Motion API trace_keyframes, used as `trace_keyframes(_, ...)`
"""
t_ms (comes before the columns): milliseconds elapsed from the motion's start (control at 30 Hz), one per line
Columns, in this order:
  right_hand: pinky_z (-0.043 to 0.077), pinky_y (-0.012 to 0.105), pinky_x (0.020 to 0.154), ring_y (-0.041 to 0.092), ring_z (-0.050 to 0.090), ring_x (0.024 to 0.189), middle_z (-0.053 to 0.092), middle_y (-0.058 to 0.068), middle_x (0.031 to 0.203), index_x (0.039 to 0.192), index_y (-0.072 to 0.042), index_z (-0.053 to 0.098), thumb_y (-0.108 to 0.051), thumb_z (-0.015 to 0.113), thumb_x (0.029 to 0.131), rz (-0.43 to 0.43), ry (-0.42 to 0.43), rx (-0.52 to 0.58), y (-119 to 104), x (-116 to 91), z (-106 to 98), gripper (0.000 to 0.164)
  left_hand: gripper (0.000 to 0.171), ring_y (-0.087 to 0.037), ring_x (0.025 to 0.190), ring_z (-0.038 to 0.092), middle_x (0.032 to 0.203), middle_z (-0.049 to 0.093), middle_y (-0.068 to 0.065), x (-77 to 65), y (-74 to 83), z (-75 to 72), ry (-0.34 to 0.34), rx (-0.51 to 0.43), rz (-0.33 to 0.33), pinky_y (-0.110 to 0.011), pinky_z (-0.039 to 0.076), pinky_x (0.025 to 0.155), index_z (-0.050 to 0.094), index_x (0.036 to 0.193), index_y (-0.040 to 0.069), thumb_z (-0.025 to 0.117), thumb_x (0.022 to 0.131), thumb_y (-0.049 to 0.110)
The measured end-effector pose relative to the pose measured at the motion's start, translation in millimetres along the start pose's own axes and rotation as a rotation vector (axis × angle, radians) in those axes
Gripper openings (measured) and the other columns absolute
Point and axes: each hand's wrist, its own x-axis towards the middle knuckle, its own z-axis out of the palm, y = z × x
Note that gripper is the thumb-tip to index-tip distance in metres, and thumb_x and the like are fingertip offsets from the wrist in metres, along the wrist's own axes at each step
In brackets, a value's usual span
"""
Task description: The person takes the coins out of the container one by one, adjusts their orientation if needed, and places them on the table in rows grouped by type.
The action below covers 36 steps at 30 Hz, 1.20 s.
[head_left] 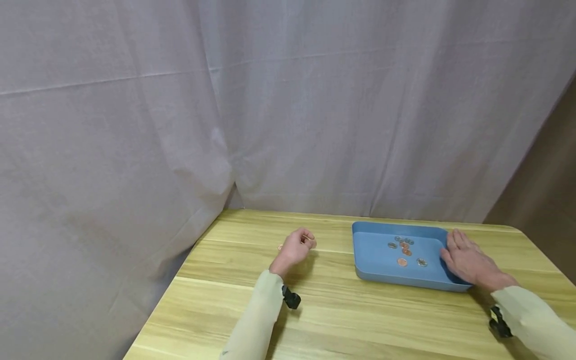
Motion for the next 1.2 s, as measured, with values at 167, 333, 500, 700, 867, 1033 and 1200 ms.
trace_keyframes(167,0.003,0.063,0.117,0.056,0.003,0.144,0.002,0.045,0.151,0.144,0.023,0.012,-0.035,0.029,0.107,-0.003,0.020,0.000,-0.4,-1.4,4.1,0.071,0.007,-0.010,0.070,0.052,0.085,0.064,-0.003,-3.0,-7.7,-9.0,0.008,0.017,0.000,-0.023,0.043,0.061,0.061,0.100,0.011,0.061,0.093,0.011)
trace_keyframes(333,0.001,0.061,0.119,0.056,0.004,0.144,0.002,0.044,0.152,0.145,0.023,0.011,-0.034,0.029,0.107,-0.012,0.039,-0.001,-0.9,-2.2,6.5,0.070,0.010,-0.011,0.072,0.054,0.086,0.064,-0.002,-4.9,-15.7,-19.9,0.009,0.022,-0.008,-0.025,0.044,0.063,0.061,0.100,0.011,0.056,0.092,0.007)
trace_keyframes(500,0.000,0.060,0.119,0.056,0.004,0.144,0.003,0.045,0.151,0.144,0.023,0.011,-0.034,0.028,0.107,-0.010,0.035,-0.016,-0.4,-3.0,5.3,0.071,0.010,-0.012,0.074,0.056,0.088,0.066,-0.002,-7.5,-22.6,-31.6,0.015,0.051,-0.011,-0.025,0.045,0.067,0.062,0.100,0.010,0.054,0.095,0.007)
trace_keyframes(700,0.004,0.063,0.118,0.056,0.004,0.144,0.004,0.045,0.151,0.143,0.024,0.014,-0.033,0.029,0.107,0.004,0.066,-0.015,-1.7,-3.7,3.7,0.069,0.009,-0.013,0.075,0.054,0.092,0.068,-0.007,-12.2,-31.3,-44.5,0.037,0.083,-0.023,-0.024,0.044,0.065,0.063,0.100,0.009,0.055,0.097,0.009)
trace_keyframes(867,0.003,0.063,0.118,0.054,-0.001,0.145,0.002,0.044,0.151,0.143,0.024,0.015,-0.032,0.031,0.106,0.011,0.089,-0.016,-3.6,-4.0,5.4,0.069,0.009,-0.013,0.075,0.053,0.096,0.069,-0.013,-16.6,-39.8,-54.7,0.044,0.061,-0.045,-0.024,0.043,0.064,0.064,0.100,0.006,0.055,0.097,0.006)
trace_keyframes(1033,0.001,0.062,0.118,0.054,-0.002,0.145,0.000,0.044,0.151,0.143,0.024,0.013,-0.033,0.031,0.106,0.002,0.086,-0.019,-2.7,-2.6,7.0,0.070,0.006,-0.012,0.069,0.051,0.087,0.066,-0.010,-19.1,-47.0,-65.1,0.049,0.081,-0.072,-0.025,0.042,0.061,0.065,0.097,0.006,0.060,0.095,0.010)
trace_keyframes(1200,-0.001,0.062,0.118,0.054,-0.004,0.145,-0.004,0.043,0.152,0.144,0.023,0.011,-0.036,0.029,0.106,-0.002,0.060,-0.004,-2.6,-1.6,6.3,0.073,0.009,-0.013,0.067,0.052,0.083,0.062,-0.006,-22.8,-52.3,-72.6,0.023,0.108,-0.118,-0.024,0.043,0.058,0.065,0.096,0.004,0.066,0.091,0.012)
